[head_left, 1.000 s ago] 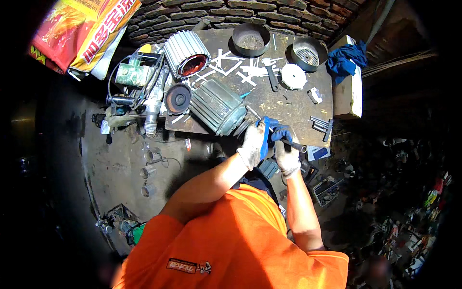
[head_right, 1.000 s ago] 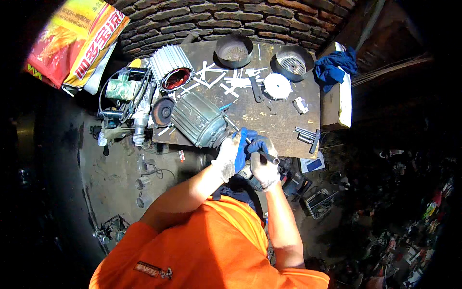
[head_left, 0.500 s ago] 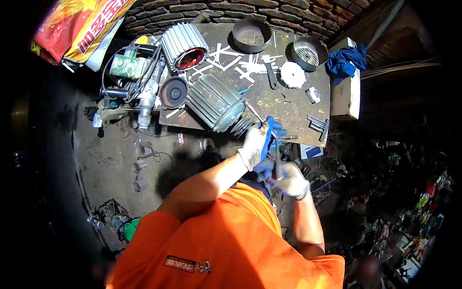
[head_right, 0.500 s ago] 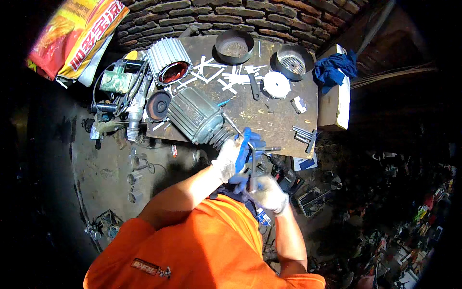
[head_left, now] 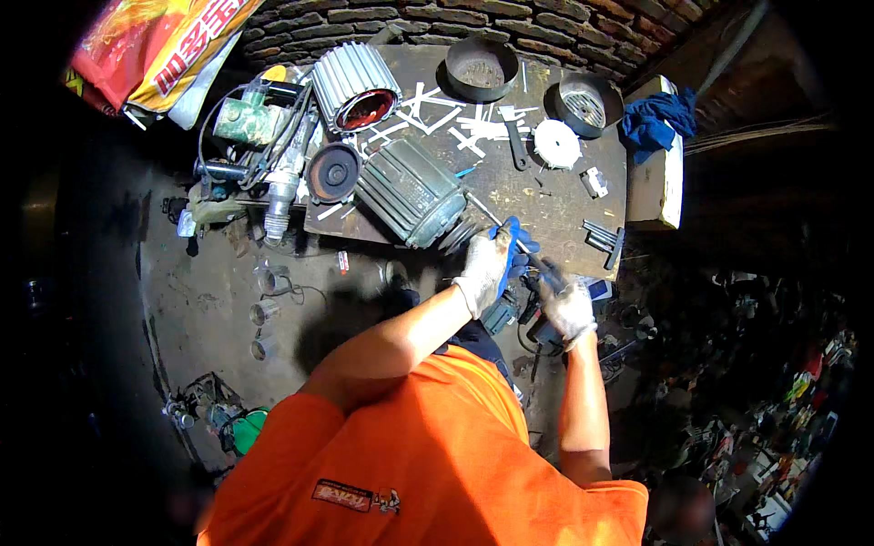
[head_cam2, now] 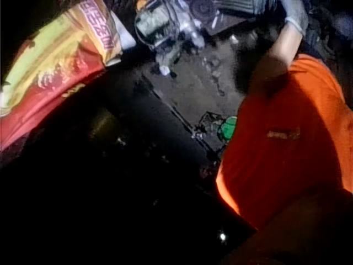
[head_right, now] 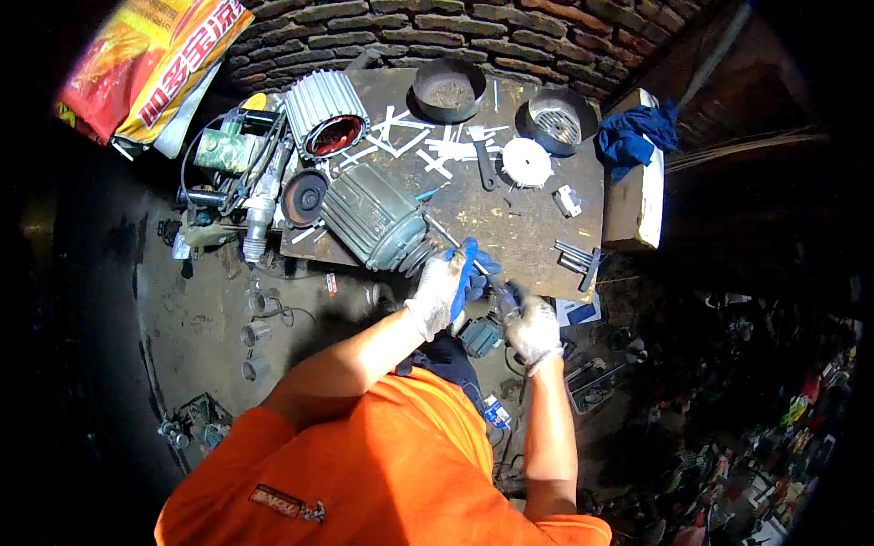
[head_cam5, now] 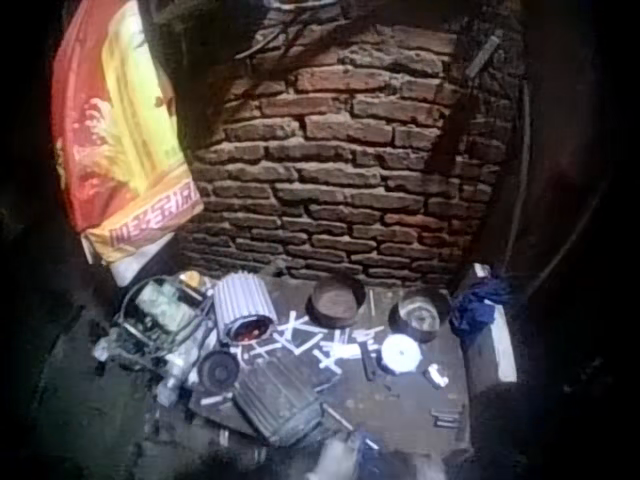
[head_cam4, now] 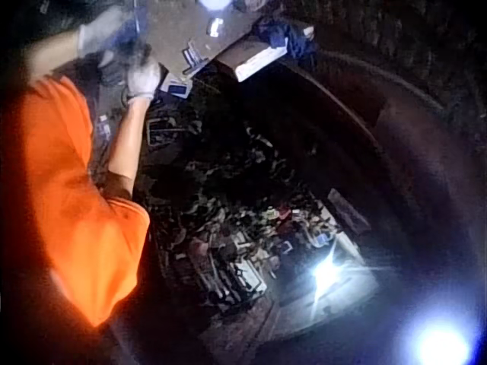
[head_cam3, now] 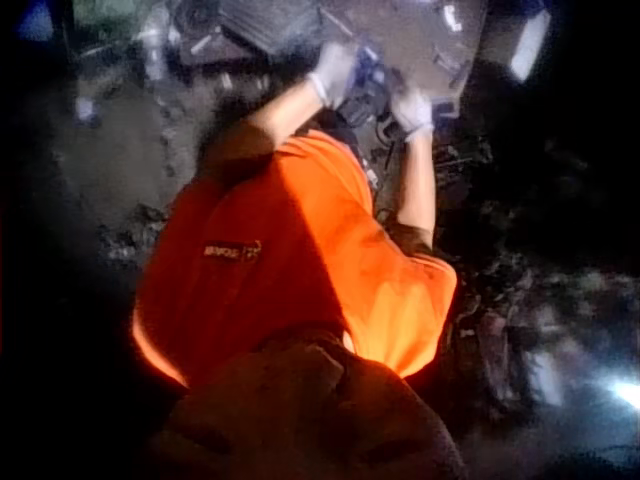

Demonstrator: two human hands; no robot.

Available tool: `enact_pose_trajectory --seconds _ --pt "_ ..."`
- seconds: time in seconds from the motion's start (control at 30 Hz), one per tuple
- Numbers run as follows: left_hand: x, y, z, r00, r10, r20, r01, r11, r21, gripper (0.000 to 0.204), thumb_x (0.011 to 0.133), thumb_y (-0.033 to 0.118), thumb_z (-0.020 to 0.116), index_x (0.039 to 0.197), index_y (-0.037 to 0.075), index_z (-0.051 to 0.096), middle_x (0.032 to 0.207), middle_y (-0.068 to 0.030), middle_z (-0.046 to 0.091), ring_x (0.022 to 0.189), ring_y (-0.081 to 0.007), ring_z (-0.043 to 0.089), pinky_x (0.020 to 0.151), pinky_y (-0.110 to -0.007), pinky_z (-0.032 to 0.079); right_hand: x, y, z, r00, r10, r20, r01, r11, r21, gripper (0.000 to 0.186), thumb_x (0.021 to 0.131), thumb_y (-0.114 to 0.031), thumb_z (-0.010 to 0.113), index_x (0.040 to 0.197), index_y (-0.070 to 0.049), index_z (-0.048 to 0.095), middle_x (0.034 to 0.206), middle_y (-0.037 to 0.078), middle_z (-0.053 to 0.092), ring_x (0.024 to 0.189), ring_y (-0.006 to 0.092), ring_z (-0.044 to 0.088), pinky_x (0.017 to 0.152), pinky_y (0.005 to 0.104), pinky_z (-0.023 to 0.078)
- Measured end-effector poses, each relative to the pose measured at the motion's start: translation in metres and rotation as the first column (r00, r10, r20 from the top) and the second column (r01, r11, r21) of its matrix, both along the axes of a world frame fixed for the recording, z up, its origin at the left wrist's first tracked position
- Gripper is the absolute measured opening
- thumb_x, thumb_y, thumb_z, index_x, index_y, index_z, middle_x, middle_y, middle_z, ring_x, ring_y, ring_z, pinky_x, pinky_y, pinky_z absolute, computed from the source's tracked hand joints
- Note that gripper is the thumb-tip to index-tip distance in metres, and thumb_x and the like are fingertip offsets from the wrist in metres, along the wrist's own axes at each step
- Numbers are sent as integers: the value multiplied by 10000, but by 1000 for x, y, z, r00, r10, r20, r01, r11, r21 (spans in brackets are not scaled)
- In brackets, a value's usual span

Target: The person uses a wrench to loosen bolts on a motor casing, then uses a hammer to tap the casing and separate its parts. They remove the end cap and rotor assembly from the motor housing, placing the components on the workbench.

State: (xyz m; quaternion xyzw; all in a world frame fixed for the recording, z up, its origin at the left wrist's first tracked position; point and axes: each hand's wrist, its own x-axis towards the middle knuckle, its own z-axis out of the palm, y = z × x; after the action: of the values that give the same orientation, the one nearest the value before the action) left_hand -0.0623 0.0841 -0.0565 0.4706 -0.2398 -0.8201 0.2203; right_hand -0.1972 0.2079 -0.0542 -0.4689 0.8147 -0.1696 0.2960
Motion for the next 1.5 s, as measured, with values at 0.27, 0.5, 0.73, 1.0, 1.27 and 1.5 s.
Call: enact_pose_trajectory --seconds 0.27,0.5,0.73,1.0,1.27,1.5 --pt "7 -1 5 998 65 -8 -64 997 47 296 971 364 623 1060 82 628 938 -111 707 661 -160 584 577 -275 466 13 25 17 100 62 993 267 960 -87 615 955 -502 551 1281 19 539 716 84 627 475 101 490 434 246 370" --pt "-4 -5 1 990 136 -43 -133 989 67 290 982 359 604 1047 77 619 843 -78 667 638 -161 595 538 -281 485 4 8 -10 927 -45 373 75 995 -66 503 882 -183 603 1362 -52 527 973 131 721 810 249 678 711 323 520" --pt "-1 -9 12 988 151 33 -151 988 22 246 1030 306 508 1028 76 594 800 -71 659 571 -162 594 450 -292 472 2 7 49 143 120 982 116 984 -137 436 874 -53 561 1308 -49 604 752 60 658 556 114 563 522 241 439" --pt "4 -12 6 982 163 -100 -155 984 83 253 1008 290 562 1075 53 617 838 -82 653 681 -163 616 530 -293 500 28 -13 21 1000 -27 2 27 1000 3 361 860 -257 630 1168 -76 680 1030 216 693 956 381 667 823 428 524" --pt "34 -44 67 654 56 754 698 -430 -573 381 873 173 550 1246 127 616 1318 -159 577 1240 -322 537 998 -459 438 18 -10 -23 757 -231 611 283 959 12 177 984 -175 558 1011 -24 645 673 -23 596 614 81 538 533 269 419" --pt "24 -42 -9 449 38 893 745 -568 -350 442 916 250 488 1339 151 568 1345 -144 575 1288 -341 502 1144 -539 277 33 -10 35 -139 -105 985 620 766 169 448 958 -432 593 1114 -13 590 678 75 603 437 145 472 419 260 387"
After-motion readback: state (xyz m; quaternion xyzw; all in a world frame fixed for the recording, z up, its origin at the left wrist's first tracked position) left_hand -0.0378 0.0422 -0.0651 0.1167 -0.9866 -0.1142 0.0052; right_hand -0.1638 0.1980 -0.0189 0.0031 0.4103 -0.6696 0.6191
